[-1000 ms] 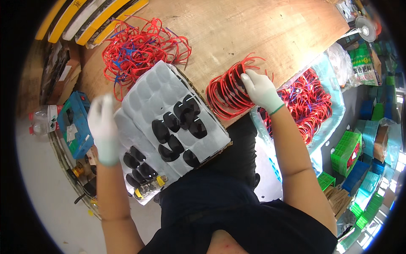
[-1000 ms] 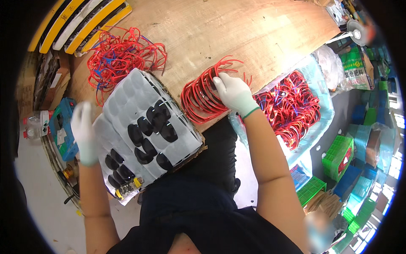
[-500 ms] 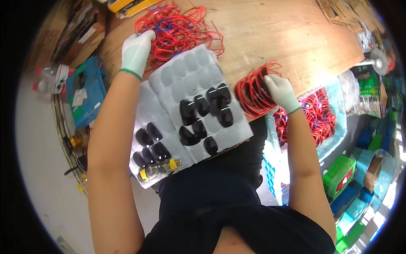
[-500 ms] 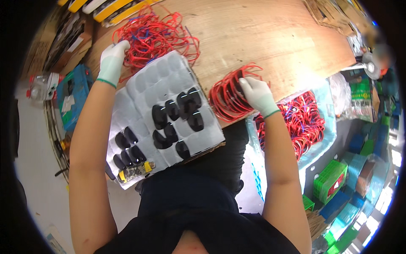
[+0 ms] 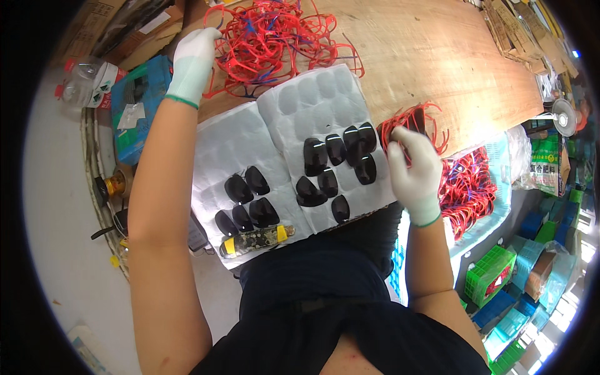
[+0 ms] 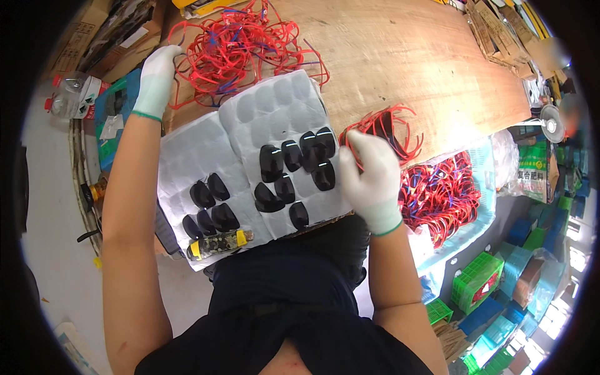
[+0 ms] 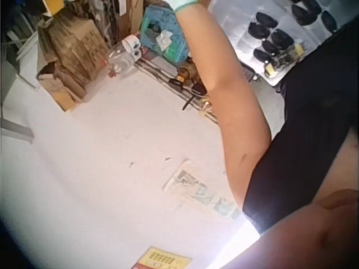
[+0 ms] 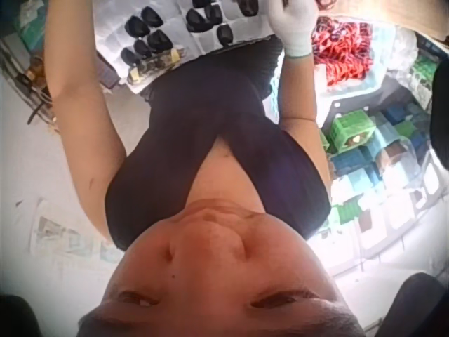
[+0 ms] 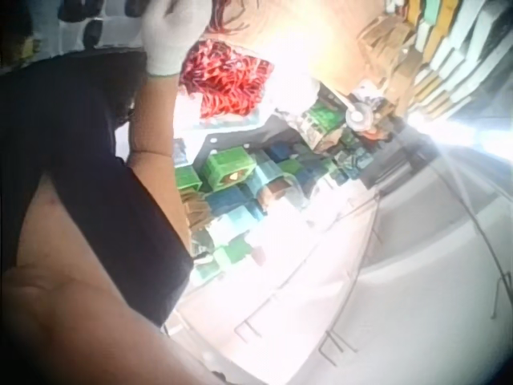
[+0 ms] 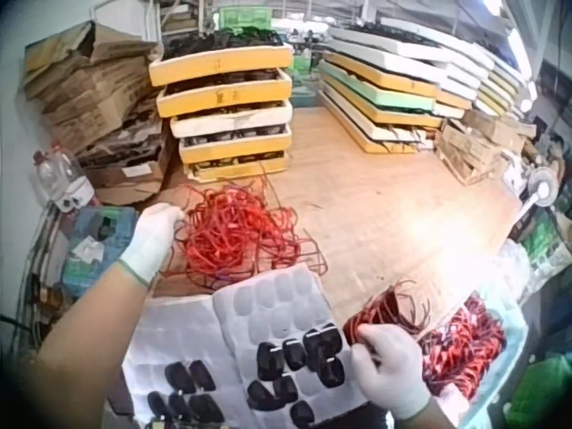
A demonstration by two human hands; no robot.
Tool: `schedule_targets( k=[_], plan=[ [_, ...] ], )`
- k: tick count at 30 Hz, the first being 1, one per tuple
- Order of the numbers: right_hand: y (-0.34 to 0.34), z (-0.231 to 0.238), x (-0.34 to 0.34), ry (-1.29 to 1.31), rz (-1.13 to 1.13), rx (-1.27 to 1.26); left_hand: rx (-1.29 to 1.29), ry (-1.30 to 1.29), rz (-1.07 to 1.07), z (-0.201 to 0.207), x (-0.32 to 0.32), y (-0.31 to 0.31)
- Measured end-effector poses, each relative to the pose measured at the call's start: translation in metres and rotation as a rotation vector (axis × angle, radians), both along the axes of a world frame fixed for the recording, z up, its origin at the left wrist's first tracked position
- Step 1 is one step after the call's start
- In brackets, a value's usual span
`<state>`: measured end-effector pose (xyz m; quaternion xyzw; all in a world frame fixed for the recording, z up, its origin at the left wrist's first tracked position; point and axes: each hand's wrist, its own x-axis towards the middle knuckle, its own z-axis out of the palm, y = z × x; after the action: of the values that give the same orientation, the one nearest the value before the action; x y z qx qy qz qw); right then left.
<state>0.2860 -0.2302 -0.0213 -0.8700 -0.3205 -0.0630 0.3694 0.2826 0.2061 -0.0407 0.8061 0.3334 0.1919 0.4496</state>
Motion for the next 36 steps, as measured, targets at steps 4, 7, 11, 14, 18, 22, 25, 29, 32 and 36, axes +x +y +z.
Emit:
schedule_targets(
  k=[4,7,11,14,18,22,25,29,32,36],
  plan=[
    [0.004,0.001,-0.025,-0.017,0.035,0.029,-0.601,-0.12,0.163,-0.044,-0.013,0.044],
    [-0.002,0.002,-0.025,0.027,-0.015,0.014,-0.081,0.21,0.105,-0.043,-0.026,0.061],
    [-0.011,0.008,-0.023,0.01,-0.049,0.026,0.067,0.092,0.15,-0.014,-0.038,0.038],
    [-0.009,0.009,-0.023,0.006,-0.042,0.045,-0.484,0.005,0.225,-0.012,-0.043,0.054],
    [-0.005,0.012,-0.028,-0.003,-0.008,0.05,-0.397,-0.091,0.25,-0.009,-0.051,0.045],
    [-0.01,0.014,-0.03,0.005,-0.025,0.051,-0.089,-0.323,0.026,0.025,-0.061,0.002],
    [-0.014,0.013,-0.03,0.003,-0.028,0.082,0.052,-0.439,-0.131,0.028,-0.064,-0.011],
    [-0.013,0.013,-0.031,0.013,-0.003,0.078,-0.076,0.019,0.035,0.003,-0.055,0.015],
    [-0.015,0.012,-0.036,0.039,-0.005,0.062,-0.077,0.287,-0.093,-0.008,-0.061,0.019],
    [-0.022,0.007,-0.037,0.056,-0.025,0.038,0.237,0.32,-0.199,0.035,-0.073,-0.003]
  ],
)
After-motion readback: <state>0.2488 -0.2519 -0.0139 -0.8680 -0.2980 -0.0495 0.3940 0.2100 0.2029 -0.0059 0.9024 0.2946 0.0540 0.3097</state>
